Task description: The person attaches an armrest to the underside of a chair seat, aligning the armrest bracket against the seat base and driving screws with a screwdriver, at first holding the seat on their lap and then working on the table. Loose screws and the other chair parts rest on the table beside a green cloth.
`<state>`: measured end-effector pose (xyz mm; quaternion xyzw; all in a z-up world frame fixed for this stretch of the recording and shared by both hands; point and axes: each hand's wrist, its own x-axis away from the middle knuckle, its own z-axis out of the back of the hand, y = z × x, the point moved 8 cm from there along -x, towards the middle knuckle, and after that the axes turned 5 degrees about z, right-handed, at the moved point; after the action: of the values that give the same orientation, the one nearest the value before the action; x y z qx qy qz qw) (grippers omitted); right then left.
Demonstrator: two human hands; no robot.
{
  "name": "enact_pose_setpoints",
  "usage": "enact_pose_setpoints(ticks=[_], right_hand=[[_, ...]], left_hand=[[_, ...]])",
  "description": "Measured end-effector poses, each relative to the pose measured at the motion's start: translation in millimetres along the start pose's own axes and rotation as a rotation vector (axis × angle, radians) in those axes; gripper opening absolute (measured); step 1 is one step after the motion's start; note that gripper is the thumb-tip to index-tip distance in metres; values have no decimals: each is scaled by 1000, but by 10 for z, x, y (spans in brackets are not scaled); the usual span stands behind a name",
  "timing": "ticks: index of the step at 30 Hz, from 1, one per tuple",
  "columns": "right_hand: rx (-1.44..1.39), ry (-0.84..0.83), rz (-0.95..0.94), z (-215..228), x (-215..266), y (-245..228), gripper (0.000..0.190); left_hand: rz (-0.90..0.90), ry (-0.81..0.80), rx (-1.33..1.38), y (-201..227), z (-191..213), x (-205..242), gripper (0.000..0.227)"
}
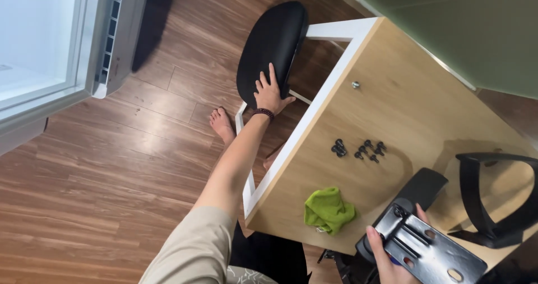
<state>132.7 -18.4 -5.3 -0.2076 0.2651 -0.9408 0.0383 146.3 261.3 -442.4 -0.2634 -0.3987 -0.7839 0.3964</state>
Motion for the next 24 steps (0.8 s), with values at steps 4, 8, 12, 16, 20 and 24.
enact_pose_setpoints(ticks=[4, 8, 12, 16, 20, 24], right_hand=[[-90, -23, -82, -93, -30, 104, 89], [-101, -8, -141, -108, -59, 44, 91], [-44, 39, -61, -71, -105, -171, 91], [23, 84, -65, -19, -114, -227, 92], [-100, 116, -130, -32, -64, -128, 92], [-66, 83, -192, 41, -124, -205, 93]], left_hand=[[46, 16, 0, -11, -107, -139, 143], [61, 66, 6, 51, 5, -170, 141], [101, 136, -23, 28, 194, -175, 134], [130, 146, -64, -72, 227, -266, 127], [157, 155, -70, -203, 175, -366, 119], [188, 226, -61, -256, 271, -484, 111]])
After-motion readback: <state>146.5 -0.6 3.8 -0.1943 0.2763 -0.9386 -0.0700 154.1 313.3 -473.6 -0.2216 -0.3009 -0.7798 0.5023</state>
